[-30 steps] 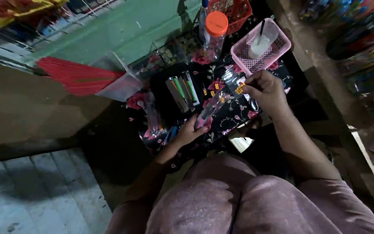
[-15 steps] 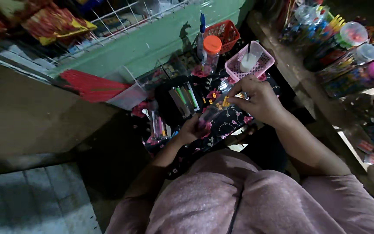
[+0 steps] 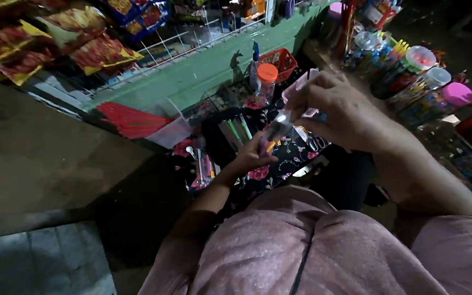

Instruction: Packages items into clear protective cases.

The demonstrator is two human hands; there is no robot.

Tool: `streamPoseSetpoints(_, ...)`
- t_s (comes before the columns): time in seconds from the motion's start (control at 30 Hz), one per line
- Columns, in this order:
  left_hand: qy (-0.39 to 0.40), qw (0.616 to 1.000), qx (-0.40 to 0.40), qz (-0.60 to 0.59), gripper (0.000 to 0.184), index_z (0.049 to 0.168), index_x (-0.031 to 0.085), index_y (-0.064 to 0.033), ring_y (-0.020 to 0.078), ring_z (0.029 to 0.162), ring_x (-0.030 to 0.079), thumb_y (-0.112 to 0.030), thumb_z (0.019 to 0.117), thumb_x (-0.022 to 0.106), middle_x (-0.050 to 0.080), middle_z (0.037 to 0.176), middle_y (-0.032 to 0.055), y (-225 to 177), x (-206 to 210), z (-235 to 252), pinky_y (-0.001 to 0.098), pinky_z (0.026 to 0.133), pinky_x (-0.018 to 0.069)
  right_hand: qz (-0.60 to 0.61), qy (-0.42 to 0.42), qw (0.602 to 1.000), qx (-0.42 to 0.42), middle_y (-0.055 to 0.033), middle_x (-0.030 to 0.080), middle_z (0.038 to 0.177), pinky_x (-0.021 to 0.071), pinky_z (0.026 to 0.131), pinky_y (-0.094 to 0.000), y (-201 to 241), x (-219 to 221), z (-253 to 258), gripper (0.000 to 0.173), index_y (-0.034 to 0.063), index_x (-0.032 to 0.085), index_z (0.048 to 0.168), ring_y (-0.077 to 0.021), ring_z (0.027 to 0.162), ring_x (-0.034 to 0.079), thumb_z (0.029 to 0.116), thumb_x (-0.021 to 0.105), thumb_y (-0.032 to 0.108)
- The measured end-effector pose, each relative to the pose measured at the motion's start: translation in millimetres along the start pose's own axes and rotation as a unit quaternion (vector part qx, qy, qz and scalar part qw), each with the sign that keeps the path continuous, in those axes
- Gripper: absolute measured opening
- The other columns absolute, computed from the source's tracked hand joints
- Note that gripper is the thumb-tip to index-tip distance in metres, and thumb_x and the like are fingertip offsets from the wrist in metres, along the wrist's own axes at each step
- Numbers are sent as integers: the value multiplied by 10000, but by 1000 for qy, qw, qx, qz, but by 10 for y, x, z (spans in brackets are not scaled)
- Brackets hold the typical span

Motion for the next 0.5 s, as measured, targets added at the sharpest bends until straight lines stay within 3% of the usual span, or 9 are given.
streamPoseSetpoints(0.07, 2, 1000, 7, -23, 811, 1397, 402, 49, 22, 1025, 646, -320, 813, 826, 679, 1136, -5, -27, -19, 3, 251, 902, 552, -7, -12, 1000, -2, -83, 729, 1028, 412, 972, -567, 20, -20, 62, 232, 43, 676, 1150, -308, 1074, 640, 919, 661, 44)
streamPoseSetpoints(0.13, -5, 1000, 29, 5, 936, 1462, 341, 79, 54, 1221, 571, -398, 816, 822, 603, 1313, 28, -61, -95, -13, 283, 1043, 494, -33, 0, 999, -10, -79, 733, 979, 404, 962, -568, 76, 12, 107, 246, 56, 685, 1171, -323, 1057, 641, 929, 649, 32)
streamPoseSetpoints(0.2, -17, 998, 50, 43, 947, 1479, 338, 72, 94, 1329, 512, -454, 839, 798, 570, 1410, 49, -60, -222, -47, 317, 1121, 431, -57, -16, 998, -31, -70, 741, 991, 393, 941, -540, 161, -36, 130, 211, 73, 683, 1147, -312, 1048, 635, 945, 626, 53)
streamPoseSetpoints(0.37, -42, 997, 16, 58, 976, 1475, 323, 118, 184, 1393, 471, -448, 835, 795, 505, 1487, 162, 27, -399, -191, 357, 1163, 391, -36, 12, 999, 9, -101, 729, 971, 409, 888, -576, -14, 178, 65, 178, 66, 700, 1104, -336, 985, 649, 934, 647, 56)
streamPoseSetpoints(0.5, -32, 997, -45, 58, 909, 1450, 376, 138, 183, 1336, 511, -220, 762, 851, 533, 1437, 210, 171, -222, -296, 332, 1121, 422, 20, 28, 998, 54, -103, 720, 964, 411, 948, -641, -187, 478, -46, 185, 39, 702, 1110, -338, 980, 656, 933, 652, 63)
Point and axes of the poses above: each hand's wrist, its own z-axis towards the middle knuckle, its own x-axis out of the palm, y = z × x, the point moved 10 cm from there along z, towards the middle knuckle
